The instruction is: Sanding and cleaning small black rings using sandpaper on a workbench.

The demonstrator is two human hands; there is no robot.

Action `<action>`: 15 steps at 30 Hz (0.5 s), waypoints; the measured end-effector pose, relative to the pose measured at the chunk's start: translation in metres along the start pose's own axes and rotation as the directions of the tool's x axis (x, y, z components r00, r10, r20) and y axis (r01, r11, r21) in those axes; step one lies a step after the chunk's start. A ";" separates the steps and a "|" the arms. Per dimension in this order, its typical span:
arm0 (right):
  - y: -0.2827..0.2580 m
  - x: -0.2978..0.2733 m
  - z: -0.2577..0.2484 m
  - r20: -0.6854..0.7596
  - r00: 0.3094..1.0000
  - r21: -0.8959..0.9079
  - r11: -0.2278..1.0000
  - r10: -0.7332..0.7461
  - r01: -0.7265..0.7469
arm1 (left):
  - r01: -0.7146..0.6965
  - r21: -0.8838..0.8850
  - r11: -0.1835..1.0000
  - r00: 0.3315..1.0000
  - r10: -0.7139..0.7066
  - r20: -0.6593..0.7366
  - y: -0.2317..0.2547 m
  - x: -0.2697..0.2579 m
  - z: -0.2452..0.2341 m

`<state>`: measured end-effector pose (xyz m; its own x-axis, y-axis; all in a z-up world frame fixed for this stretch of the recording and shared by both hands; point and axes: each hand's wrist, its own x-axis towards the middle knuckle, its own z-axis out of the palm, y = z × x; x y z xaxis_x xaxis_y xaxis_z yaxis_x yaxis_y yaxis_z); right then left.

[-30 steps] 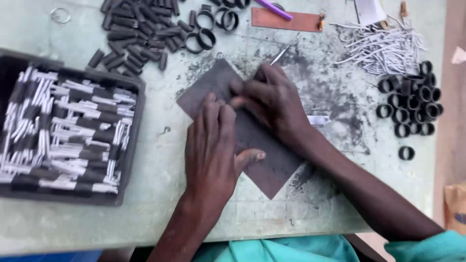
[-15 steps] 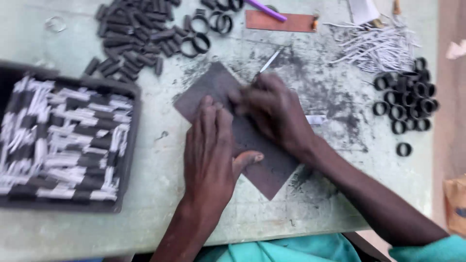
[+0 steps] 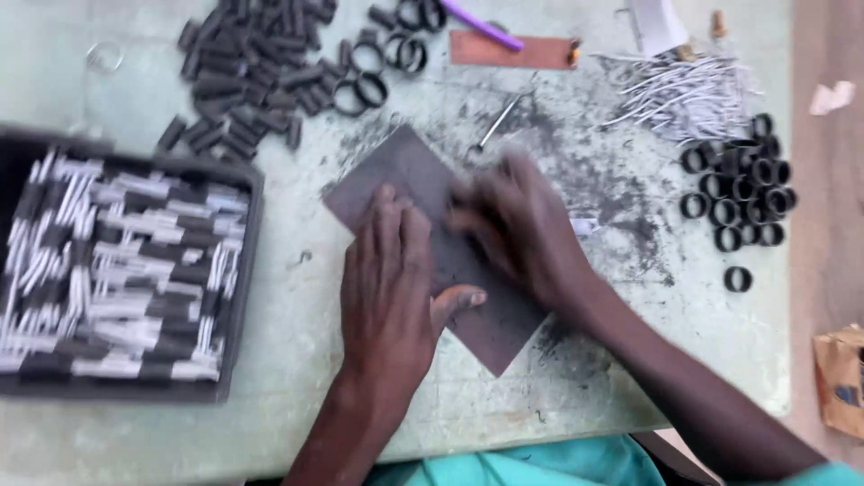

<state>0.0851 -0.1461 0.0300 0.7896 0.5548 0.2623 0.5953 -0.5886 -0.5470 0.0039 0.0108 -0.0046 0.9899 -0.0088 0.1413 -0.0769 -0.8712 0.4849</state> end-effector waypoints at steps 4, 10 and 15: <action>-0.003 -0.084 -0.032 0.117 0.993 0.018 1.000 0.019 -0.022 | 0.047 0.081 0.996 0.998 -0.050 0.039 0.002 0.003 0.002; 0.017 -0.010 -0.005 0.056 0.993 0.043 0.993 -0.108 0.106 | 0.025 0.109 0.994 1.000 -0.026 0.009 0.007 -0.001 0.005; 0.004 0.016 -0.029 0.236 0.965 0.174 0.982 -0.113 0.073 | -0.015 0.040 0.999 1.000 0.015 -0.009 0.003 -0.001 0.000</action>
<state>0.1042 -0.1572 0.0553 0.6593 0.7410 0.1275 0.6161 -0.4351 -0.6566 0.0023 0.0081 -0.0032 0.9875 -0.0178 0.1565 -0.0870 -0.8900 0.4476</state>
